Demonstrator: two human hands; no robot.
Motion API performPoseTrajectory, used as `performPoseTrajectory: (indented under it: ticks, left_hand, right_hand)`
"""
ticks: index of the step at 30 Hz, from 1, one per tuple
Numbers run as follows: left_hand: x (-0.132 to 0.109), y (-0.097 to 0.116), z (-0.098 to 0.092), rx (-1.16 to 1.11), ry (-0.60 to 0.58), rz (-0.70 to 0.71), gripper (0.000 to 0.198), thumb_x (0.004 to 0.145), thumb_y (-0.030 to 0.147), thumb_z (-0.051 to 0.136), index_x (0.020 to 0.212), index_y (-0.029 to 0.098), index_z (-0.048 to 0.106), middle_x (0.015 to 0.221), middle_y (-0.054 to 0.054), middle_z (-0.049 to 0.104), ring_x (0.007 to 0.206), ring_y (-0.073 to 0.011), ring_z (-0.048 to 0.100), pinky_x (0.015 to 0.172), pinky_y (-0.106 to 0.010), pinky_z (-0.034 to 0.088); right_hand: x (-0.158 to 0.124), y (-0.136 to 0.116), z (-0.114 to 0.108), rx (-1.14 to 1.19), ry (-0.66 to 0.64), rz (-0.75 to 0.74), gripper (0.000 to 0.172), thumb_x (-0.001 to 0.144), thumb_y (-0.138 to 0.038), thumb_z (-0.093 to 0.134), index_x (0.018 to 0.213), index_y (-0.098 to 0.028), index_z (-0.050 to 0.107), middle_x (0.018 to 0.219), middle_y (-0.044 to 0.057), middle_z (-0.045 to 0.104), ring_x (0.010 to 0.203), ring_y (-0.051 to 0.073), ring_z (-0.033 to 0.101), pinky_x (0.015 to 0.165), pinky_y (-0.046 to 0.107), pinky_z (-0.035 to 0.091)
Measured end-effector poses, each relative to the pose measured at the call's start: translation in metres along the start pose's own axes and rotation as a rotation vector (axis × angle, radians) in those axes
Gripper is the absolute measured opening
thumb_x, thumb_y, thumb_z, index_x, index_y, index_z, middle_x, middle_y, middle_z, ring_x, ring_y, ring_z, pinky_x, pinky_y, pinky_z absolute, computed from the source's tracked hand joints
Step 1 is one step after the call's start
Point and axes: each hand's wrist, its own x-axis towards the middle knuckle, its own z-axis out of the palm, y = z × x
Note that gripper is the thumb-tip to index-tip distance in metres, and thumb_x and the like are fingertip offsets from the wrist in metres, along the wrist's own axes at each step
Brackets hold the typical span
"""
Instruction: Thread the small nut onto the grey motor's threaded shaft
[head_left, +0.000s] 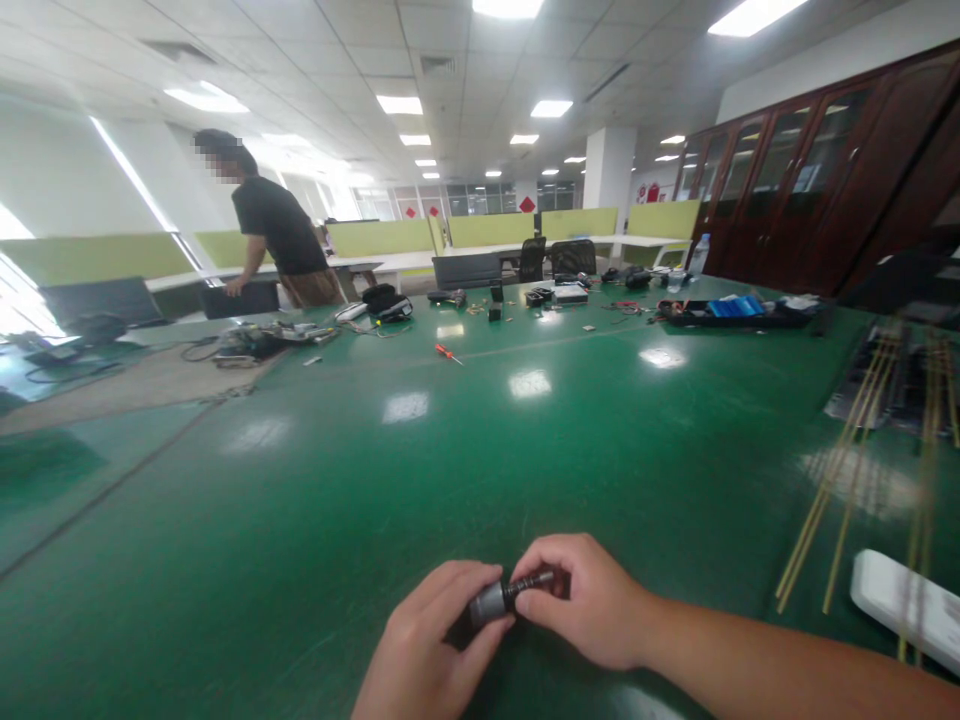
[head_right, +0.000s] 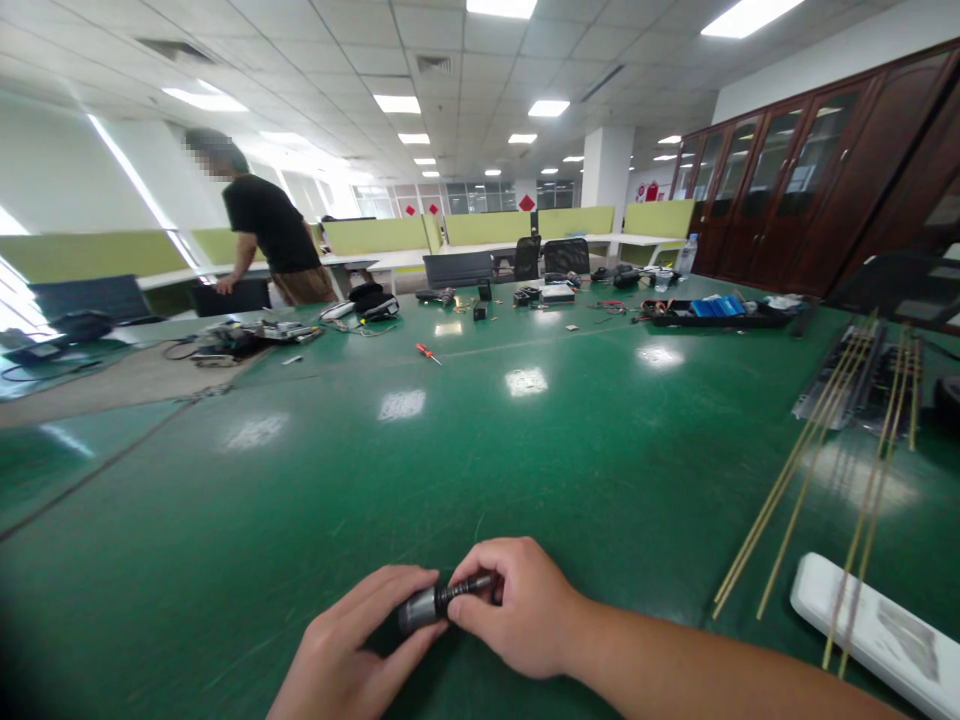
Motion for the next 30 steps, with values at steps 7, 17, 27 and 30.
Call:
performPoseTrajectory:
  ticks: [7,17,27,30]
  left_hand:
    - [0.0001,0.0023,-0.0022,0.004,0.001,0.000,0.024,0.086,0.020,0.068,0.110,0.025,0.067,0.097,-0.003,0.073,0.085,-0.0161,0.072,0.077,-0.021,0.059]
    - [-0.0026,-0.0008,-0.0011,0.020,-0.025,-0.017,0.025,0.087,0.020,0.069,0.111,0.027,0.066,0.100,-0.001,0.072,0.088,-0.0141,0.071,0.080,-0.020,0.058]
    - [-0.0004,0.0006,-0.0039,0.029,-0.002,-0.008,0.025,0.086,0.021,0.069,0.110,0.027,0.067,0.098,0.000,0.073,0.086,-0.0137,0.072,0.079,-0.019,0.058]
    - [-0.0017,0.0001,-0.0033,0.022,-0.007,-0.019,0.025,0.086,0.022,0.070,0.110,0.027,0.067,0.099,-0.001,0.073,0.087,-0.0144,0.072,0.079,-0.020,0.059]
  right_hand:
    - [-0.0010,-0.0011,-0.0008,0.027,-0.015,0.015,0.011,0.076,-0.020,0.068,0.086,-0.018,0.073,0.070,-0.002,0.062,0.062,0.011,0.052,0.060,0.022,0.041]
    - [0.0001,-0.0016,-0.0003,0.043,-0.019,0.025,0.010,0.077,-0.021,0.069,0.086,-0.017,0.072,0.070,-0.002,0.062,0.062,0.012,0.052,0.059,0.022,0.040]
    - [0.0005,-0.0033,-0.0004,0.030,-0.006,0.025,0.010,0.078,-0.022,0.069,0.086,-0.017,0.073,0.069,-0.002,0.062,0.061,0.011,0.052,0.059,0.022,0.040]
    - [0.0006,-0.0036,-0.0009,0.037,-0.008,0.031,0.010,0.077,-0.023,0.070,0.085,-0.017,0.073,0.068,-0.002,0.062,0.061,0.011,0.052,0.059,0.022,0.040]
